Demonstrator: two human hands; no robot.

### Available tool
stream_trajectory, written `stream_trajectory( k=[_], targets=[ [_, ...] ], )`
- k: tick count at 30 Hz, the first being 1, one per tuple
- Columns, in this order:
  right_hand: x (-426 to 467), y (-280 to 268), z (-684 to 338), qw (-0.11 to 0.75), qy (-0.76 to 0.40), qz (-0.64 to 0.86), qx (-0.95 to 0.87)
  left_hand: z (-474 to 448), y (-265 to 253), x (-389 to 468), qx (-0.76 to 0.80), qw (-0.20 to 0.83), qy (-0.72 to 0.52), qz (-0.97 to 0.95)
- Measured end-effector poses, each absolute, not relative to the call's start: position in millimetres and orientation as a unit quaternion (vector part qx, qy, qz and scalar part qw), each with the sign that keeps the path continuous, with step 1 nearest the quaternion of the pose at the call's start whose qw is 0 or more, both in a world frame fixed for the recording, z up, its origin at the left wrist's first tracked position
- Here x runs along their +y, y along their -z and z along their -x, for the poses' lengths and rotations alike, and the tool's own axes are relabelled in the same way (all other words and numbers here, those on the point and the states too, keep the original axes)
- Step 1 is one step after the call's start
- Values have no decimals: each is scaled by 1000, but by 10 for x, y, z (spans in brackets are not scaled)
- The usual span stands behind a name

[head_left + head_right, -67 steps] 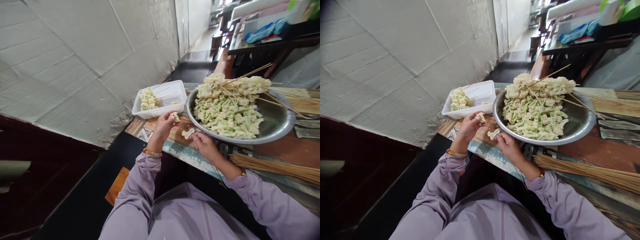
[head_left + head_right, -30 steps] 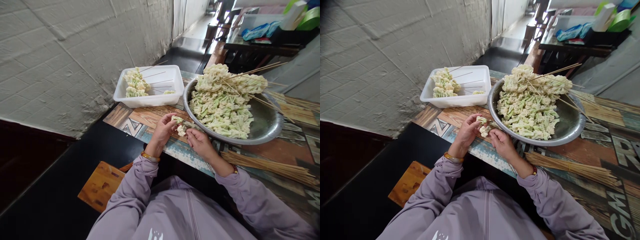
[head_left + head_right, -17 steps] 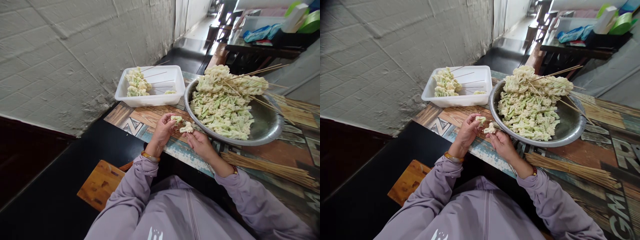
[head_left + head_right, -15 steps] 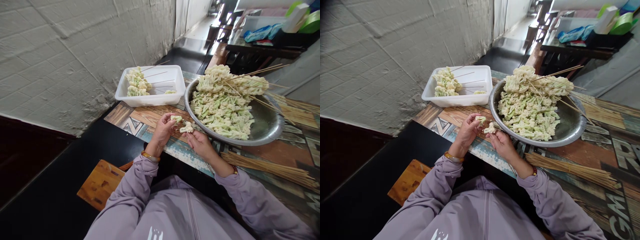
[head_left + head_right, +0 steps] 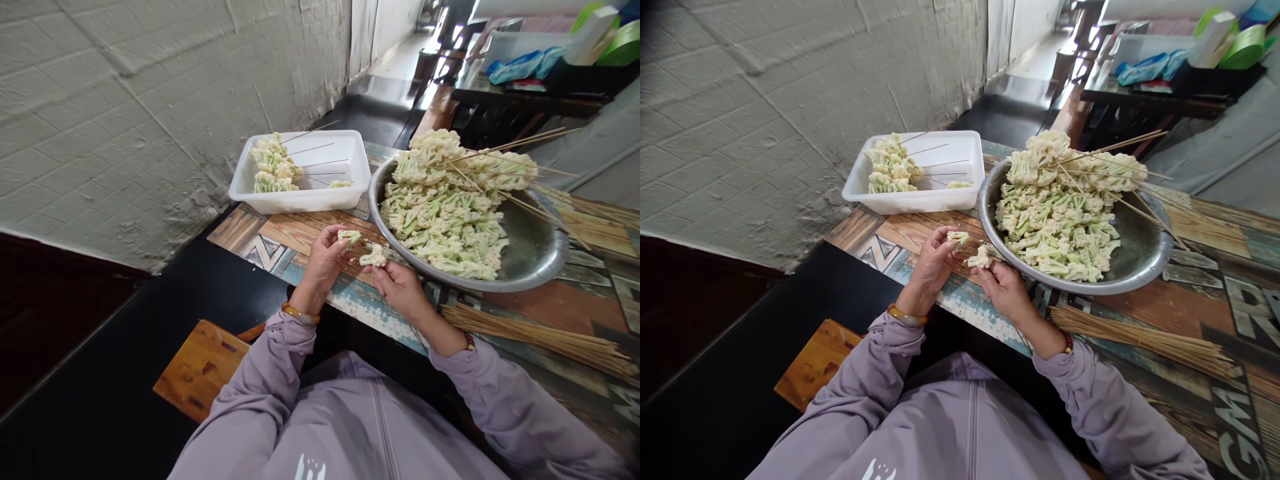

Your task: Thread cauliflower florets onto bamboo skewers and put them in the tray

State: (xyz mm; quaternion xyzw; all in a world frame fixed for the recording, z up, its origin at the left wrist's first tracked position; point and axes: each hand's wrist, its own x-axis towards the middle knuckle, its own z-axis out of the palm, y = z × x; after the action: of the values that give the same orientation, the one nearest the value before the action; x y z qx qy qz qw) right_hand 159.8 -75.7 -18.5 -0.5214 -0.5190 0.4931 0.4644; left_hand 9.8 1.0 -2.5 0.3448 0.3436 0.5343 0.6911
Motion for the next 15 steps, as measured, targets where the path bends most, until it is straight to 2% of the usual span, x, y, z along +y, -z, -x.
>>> stream_trajectory(
  k=[9,12,15],
  targets=[
    [-754,92,-1611,482,-433,510,-566,-92,10,6,332,702,-534,-334],
    [-755,92,-1616,490,-447,501,-555,-96,6,6,332,701,-534,-337],
    [-770,52,-1614,487,-520,481,-511,-101,6,9,333,701,-531,-340]
  ],
)
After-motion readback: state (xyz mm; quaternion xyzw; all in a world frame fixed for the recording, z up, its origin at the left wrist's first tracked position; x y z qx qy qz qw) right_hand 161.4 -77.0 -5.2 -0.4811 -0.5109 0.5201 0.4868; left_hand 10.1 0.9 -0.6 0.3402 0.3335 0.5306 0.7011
